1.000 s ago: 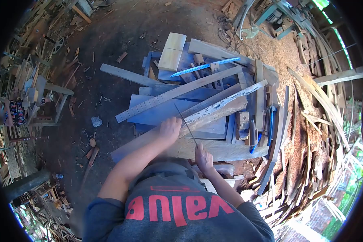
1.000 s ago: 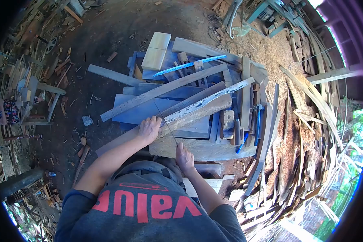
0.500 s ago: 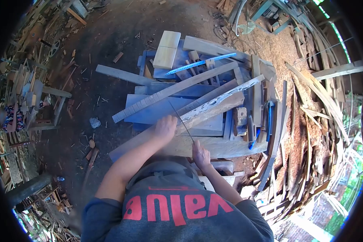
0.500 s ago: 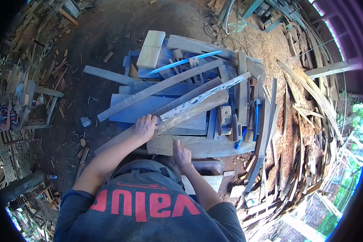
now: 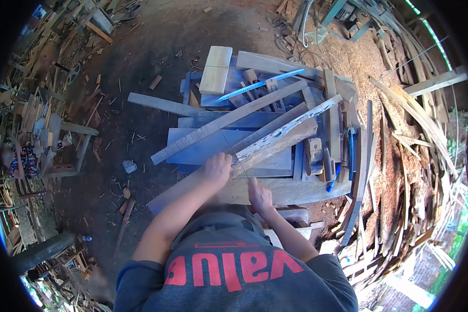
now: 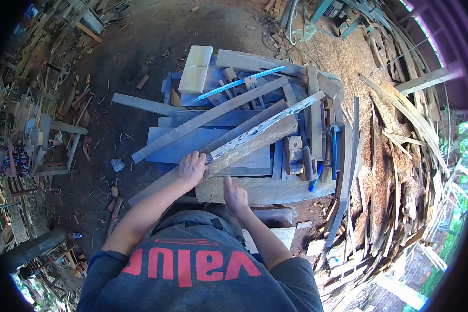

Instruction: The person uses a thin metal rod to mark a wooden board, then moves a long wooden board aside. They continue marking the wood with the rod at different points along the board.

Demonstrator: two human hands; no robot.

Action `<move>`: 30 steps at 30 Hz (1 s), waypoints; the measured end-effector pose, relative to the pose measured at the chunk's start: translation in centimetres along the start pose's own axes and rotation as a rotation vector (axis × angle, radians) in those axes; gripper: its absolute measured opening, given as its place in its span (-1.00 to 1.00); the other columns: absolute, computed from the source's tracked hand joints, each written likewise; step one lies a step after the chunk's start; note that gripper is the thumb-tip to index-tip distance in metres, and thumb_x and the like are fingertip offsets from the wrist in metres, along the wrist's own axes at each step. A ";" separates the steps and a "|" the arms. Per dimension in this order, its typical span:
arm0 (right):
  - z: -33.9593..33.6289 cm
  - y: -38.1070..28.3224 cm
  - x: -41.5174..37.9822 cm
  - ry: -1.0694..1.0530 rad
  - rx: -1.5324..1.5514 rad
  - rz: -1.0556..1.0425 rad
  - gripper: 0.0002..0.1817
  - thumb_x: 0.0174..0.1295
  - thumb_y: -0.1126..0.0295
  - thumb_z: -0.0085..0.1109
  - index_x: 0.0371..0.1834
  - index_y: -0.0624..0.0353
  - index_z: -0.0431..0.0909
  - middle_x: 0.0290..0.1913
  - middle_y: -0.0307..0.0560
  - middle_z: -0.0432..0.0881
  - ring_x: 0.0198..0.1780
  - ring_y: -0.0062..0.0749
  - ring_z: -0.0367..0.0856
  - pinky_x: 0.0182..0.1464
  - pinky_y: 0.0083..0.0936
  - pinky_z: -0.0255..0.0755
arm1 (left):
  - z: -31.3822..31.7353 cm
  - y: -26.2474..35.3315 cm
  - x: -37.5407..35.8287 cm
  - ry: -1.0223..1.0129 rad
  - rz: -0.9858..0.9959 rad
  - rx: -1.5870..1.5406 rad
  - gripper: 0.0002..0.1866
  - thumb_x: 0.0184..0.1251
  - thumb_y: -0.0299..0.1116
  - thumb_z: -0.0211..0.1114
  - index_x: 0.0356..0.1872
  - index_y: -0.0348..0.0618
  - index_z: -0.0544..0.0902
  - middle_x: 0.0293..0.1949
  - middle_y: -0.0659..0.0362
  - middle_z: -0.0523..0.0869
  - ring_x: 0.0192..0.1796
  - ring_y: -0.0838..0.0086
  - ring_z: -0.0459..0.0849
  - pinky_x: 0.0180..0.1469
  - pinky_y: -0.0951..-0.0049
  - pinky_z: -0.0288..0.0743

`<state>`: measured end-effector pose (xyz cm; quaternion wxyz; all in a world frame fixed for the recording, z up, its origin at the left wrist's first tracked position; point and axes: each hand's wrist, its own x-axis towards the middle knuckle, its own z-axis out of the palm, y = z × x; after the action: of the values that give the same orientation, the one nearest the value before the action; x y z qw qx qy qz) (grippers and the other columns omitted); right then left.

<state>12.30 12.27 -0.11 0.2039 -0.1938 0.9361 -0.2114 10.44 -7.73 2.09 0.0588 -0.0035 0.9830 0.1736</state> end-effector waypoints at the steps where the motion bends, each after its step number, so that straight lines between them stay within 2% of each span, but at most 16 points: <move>1: -0.2 -1.1 1.9 0.002 0.002 -0.001 -0.89 0.33 0.38 -0.08 -0.17 0.13 0.27 -0.44 0.14 0.60 -0.39 0.11 0.64 -0.39 0.02 0.49 | 0.1 0.0 0.0 0.013 0.002 0.022 -0.66 0.11 -0.30 0.37 -0.17 -0.23 0.48 -0.22 -0.02 0.55 -0.14 0.08 0.61 -0.13 0.08 0.50; 3: -0.3 -2.8 5.0 0.064 0.018 -0.028 -0.88 0.35 0.36 -0.08 -0.16 0.13 0.28 -0.43 0.16 0.61 -0.37 0.12 0.64 -0.36 0.02 0.50 | 0.6 -0.2 -0.2 0.029 0.001 0.052 -0.67 0.10 -0.30 0.37 -0.18 -0.23 0.49 -0.22 -0.03 0.55 -0.14 0.07 0.61 -0.13 0.08 0.51; 6: 0.5 -1.2 2.9 0.146 0.089 -0.079 -0.86 0.37 0.33 -0.08 -0.14 0.12 0.29 -0.41 0.17 0.61 -0.36 0.12 0.65 -0.35 0.02 0.50 | 0.6 -0.1 0.0 0.028 -0.003 0.078 -0.67 0.10 -0.31 0.37 -0.19 -0.23 0.49 -0.22 -0.03 0.56 -0.13 0.07 0.61 -0.12 0.08 0.51; 8: 0.2 1.3 -1.0 0.020 0.035 -0.008 -0.85 0.39 0.31 -0.09 -0.12 0.12 0.29 -0.40 0.16 0.62 -0.36 0.10 0.65 -0.35 0.02 0.50 | -0.3 0.2 -0.1 0.012 -0.019 -0.009 -0.68 0.10 -0.32 0.37 -0.19 -0.23 0.50 -0.22 -0.02 0.56 -0.14 0.07 0.61 -0.12 0.07 0.51; 11: 1.1 3.4 -3.3 0.007 0.001 -0.011 -0.84 0.39 0.28 -0.09 -0.11 0.11 0.29 -0.41 0.15 0.62 -0.36 0.10 0.65 -0.35 0.02 0.49 | -0.1 0.1 -0.2 0.009 -0.011 -0.008 -0.68 0.10 -0.31 0.37 -0.18 -0.23 0.49 -0.20 -0.02 0.55 -0.13 0.08 0.61 -0.11 0.07 0.50; 14: 0.0 0.6 0.5 0.107 0.000 -0.085 -0.84 0.40 0.29 -0.09 -0.17 0.14 0.28 -0.52 0.17 0.60 -0.47 0.16 0.62 -0.43 0.05 0.47 | 0.1 0.0 -0.1 -0.005 -0.023 -0.021 -0.67 0.10 -0.31 0.37 -0.17 -0.22 0.49 -0.20 -0.01 0.55 -0.12 0.09 0.60 -0.11 0.08 0.50; 17: 0.8 -1.1 4.9 0.177 0.048 -0.130 -0.83 0.40 0.28 -0.09 -0.16 0.13 0.28 -0.52 0.17 0.60 -0.46 0.14 0.63 -0.43 0.05 0.47 | 0.3 0.0 -0.1 0.000 -0.029 0.033 -0.66 0.10 -0.31 0.37 -0.16 -0.21 0.49 -0.20 0.00 0.55 -0.11 0.09 0.59 -0.10 0.07 0.49; 21: 1.1 0.9 0.2 0.177 0.088 -0.109 -0.84 0.41 0.28 -0.10 -0.14 0.13 0.29 -0.52 0.18 0.60 -0.46 0.14 0.63 -0.43 0.06 0.47 | -0.1 0.2 -0.2 -0.017 -0.035 0.010 -0.65 0.11 -0.30 0.37 -0.15 -0.20 0.49 -0.19 0.00 0.55 -0.11 0.09 0.59 -0.09 0.08 0.48; 23: 1.2 3.2 -3.2 0.070 0.037 -0.061 -0.86 0.36 0.34 -0.06 -0.10 0.10 0.32 -0.44 0.10 0.62 -0.42 0.06 0.65 -0.40 -0.03 0.50 | -0.1 0.2 -0.3 0.007 -0.015 0.009 -0.65 0.12 -0.29 0.37 -0.14 -0.20 0.49 -0.18 0.01 0.55 -0.11 0.09 0.59 -0.08 0.08 0.48; 25: 0.7 2.8 -3.5 0.057 0.056 -0.052 -0.87 0.39 0.32 -0.10 -0.12 0.11 0.31 -0.48 0.14 0.61 -0.44 0.09 0.64 -0.40 0.02 0.49 | 0.0 0.2 -0.5 0.001 -0.020 0.011 -0.65 0.12 -0.29 0.37 -0.13 -0.21 0.50 -0.18 0.01 0.55 -0.11 0.09 0.59 -0.08 0.09 0.48; 27: 0.6 2.1 -1.7 0.062 0.075 -0.036 -0.87 0.42 0.30 -0.14 -0.14 0.11 0.30 -0.51 0.18 0.60 -0.46 0.13 0.63 -0.41 0.07 0.47 | -0.1 0.1 -0.1 0.001 -0.006 0.016 -0.64 0.12 -0.28 0.37 -0.12 -0.21 0.50 -0.18 0.01 0.54 -0.11 0.10 0.59 -0.08 0.10 0.48; 29: 1.5 0.4 2.0 0.184 0.091 -0.125 -0.85 0.42 0.27 -0.11 -0.16 0.12 0.30 -0.50 0.17 0.61 -0.45 0.13 0.63 -0.40 0.06 0.47 | 0.0 -0.1 -0.1 -0.033 -0.031 -0.009 -0.63 0.12 -0.27 0.37 -0.11 -0.22 0.50 -0.18 0.01 0.54 -0.11 0.10 0.59 -0.08 0.10 0.48; 30: 1.3 -0.2 2.8 0.181 0.097 -0.123 -0.85 0.42 0.27 -0.11 -0.16 0.12 0.30 -0.50 0.17 0.61 -0.45 0.13 0.63 -0.40 0.06 0.47 | 0.1 0.0 -0.2 -0.040 -0.032 -0.005 -0.63 0.12 -0.27 0.37 -0.11 -0.22 0.50 -0.18 0.01 0.54 -0.11 0.10 0.59 -0.08 0.10 0.48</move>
<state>10.57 10.43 -1.96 0.1144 -0.2209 0.9256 -0.2853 10.66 -7.67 2.03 0.0811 -0.0162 0.9811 0.1752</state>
